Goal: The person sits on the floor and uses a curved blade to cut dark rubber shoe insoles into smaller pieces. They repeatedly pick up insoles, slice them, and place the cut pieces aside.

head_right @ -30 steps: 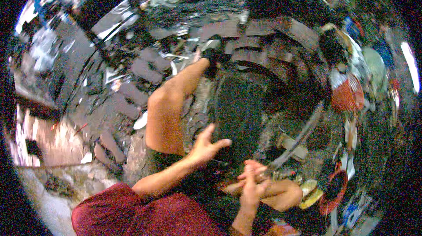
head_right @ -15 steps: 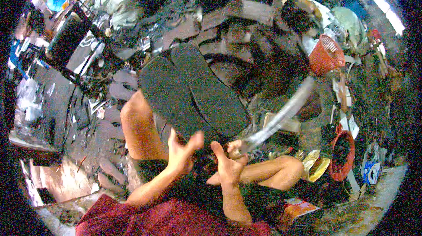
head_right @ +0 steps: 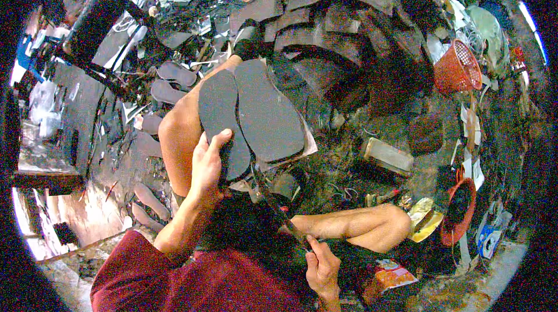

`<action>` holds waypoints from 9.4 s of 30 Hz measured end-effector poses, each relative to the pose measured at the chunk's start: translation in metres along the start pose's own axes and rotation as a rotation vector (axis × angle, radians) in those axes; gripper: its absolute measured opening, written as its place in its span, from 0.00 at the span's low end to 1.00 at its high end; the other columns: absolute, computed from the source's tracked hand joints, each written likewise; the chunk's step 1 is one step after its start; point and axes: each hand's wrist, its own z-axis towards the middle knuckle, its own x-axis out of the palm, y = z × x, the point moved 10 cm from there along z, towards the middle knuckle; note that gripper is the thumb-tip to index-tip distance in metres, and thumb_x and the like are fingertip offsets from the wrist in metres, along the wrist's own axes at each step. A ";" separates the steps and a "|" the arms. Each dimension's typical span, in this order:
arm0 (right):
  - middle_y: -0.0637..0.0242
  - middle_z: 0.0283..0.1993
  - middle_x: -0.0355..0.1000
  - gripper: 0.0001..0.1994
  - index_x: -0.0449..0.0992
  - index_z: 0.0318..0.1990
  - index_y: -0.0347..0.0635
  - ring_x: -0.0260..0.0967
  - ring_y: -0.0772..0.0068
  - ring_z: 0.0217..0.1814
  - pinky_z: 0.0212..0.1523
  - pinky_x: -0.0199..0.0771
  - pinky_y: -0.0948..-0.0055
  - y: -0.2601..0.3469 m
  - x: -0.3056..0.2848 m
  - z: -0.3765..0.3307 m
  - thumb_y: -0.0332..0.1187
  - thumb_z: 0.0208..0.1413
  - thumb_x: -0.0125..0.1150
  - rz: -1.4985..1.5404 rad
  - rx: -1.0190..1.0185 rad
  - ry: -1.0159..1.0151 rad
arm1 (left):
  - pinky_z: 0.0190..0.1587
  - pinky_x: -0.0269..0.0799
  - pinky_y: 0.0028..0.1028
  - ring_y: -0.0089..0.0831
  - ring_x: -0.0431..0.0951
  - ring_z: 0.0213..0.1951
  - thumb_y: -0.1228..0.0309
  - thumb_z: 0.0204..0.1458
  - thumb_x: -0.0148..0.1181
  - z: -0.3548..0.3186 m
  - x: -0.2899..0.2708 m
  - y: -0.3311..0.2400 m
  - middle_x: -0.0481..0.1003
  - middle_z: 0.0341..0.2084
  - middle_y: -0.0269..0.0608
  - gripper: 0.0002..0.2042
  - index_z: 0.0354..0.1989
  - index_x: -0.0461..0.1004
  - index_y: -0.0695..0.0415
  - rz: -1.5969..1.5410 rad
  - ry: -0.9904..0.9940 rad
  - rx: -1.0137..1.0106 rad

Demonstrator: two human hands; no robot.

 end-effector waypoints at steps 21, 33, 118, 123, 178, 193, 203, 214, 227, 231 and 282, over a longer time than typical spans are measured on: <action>0.55 0.50 0.74 0.17 0.73 0.55 0.41 0.70 0.48 0.54 0.54 0.67 0.52 0.039 0.145 0.155 0.33 0.58 0.59 -0.211 -0.386 -0.126 | 0.55 0.69 0.30 0.30 0.73 0.49 0.69 0.55 0.63 -0.005 -0.008 0.008 0.73 0.50 0.43 0.25 0.59 0.65 0.64 0.039 0.121 0.064; 0.56 0.49 0.74 0.18 0.72 0.56 0.42 0.70 0.52 0.52 0.52 0.68 0.56 0.038 0.123 0.207 0.34 0.60 0.57 0.085 -0.314 -0.158 | 0.54 0.69 0.29 0.29 0.74 0.49 0.71 0.55 0.62 -0.011 -0.012 0.014 0.74 0.50 0.42 0.24 0.59 0.65 0.64 -0.002 0.116 0.000; 0.59 0.42 0.78 0.20 0.69 0.62 0.58 0.77 0.52 0.37 0.32 0.77 0.57 0.059 0.061 0.156 0.35 0.63 0.54 0.174 -0.265 0.013 | 0.48 0.75 0.33 0.34 0.76 0.42 0.71 0.39 0.70 -0.034 -0.029 0.055 0.74 0.41 0.42 0.31 0.54 0.66 0.63 0.127 0.221 -0.153; 0.61 0.48 0.78 0.18 0.69 0.62 0.58 0.78 0.55 0.41 0.36 0.78 0.59 0.075 0.098 0.220 0.40 0.65 0.51 0.116 -0.290 -0.175 | 0.51 0.73 0.33 0.34 0.76 0.45 0.69 0.40 0.73 -0.040 -0.016 0.054 0.74 0.43 0.41 0.32 0.55 0.66 0.63 0.183 0.341 -0.192; 0.55 0.44 0.73 0.19 0.67 0.62 0.31 0.70 0.65 0.37 0.40 0.71 0.71 0.093 -0.008 0.095 0.30 0.66 0.48 0.462 -0.106 -0.270 | 0.59 0.68 0.42 0.43 0.69 0.58 0.53 0.58 0.58 -0.072 0.090 -0.037 0.70 0.56 0.45 0.29 0.63 0.62 0.55 -0.549 0.543 0.135; 0.56 0.32 0.73 0.21 0.69 0.62 0.42 0.72 0.52 0.30 0.32 0.72 0.59 0.058 0.013 0.079 0.32 0.62 0.54 0.045 -0.167 -0.029 | 0.46 0.74 0.34 0.36 0.78 0.39 0.64 0.54 0.54 -0.032 0.001 0.065 0.79 0.37 0.39 0.14 0.43 0.76 0.58 -0.201 0.092 -0.299; 0.72 0.26 0.69 0.20 0.68 0.38 0.50 0.60 0.80 0.18 0.18 0.61 0.78 -0.055 -0.073 0.161 0.57 0.63 0.51 0.636 0.496 -0.830 | 0.53 0.70 0.33 0.35 0.75 0.45 0.77 0.41 0.56 -0.051 -0.133 -0.077 0.74 0.45 0.46 0.35 0.65 0.62 0.60 -0.172 -0.284 0.472; 0.72 0.27 0.64 0.10 0.69 0.37 0.47 0.63 0.74 0.24 0.25 0.66 0.72 -0.227 0.064 0.183 0.37 0.55 0.64 0.428 0.516 -0.343 | 0.60 0.63 0.43 0.56 0.67 0.55 0.55 0.36 0.75 0.166 -0.397 0.065 0.63 0.56 0.63 0.46 0.65 0.63 0.61 0.716 -1.283 0.245; 0.66 0.38 0.67 0.19 0.66 0.43 0.43 0.69 0.68 0.32 0.28 0.76 0.69 -0.109 0.049 0.161 0.24 0.49 0.70 0.569 0.483 -0.491 | 0.66 0.53 0.44 0.53 0.57 0.66 0.53 0.43 0.73 0.172 -0.306 0.031 0.59 0.65 0.61 0.38 0.61 0.69 0.58 0.694 -1.206 0.460; 0.63 0.47 0.69 0.23 0.61 0.59 0.43 0.70 0.66 0.40 0.41 0.76 0.68 -0.078 -0.060 0.131 0.37 0.60 0.61 0.791 0.124 -0.661 | 0.62 0.63 0.36 0.43 0.70 0.59 0.72 0.49 0.69 -0.010 -0.153 -0.059 0.72 0.54 0.56 0.21 0.51 0.73 0.65 0.012 -0.382 0.941; 0.59 0.27 0.67 0.17 0.74 0.54 0.37 0.66 0.60 0.23 0.27 0.67 0.65 0.132 0.083 0.168 0.26 0.58 0.53 0.023 -0.396 0.206 | 0.45 0.75 0.25 0.20 0.77 0.39 0.69 0.57 0.64 -0.031 -0.053 0.003 0.79 0.41 0.34 0.15 0.51 0.72 0.60 -0.021 0.394 -0.341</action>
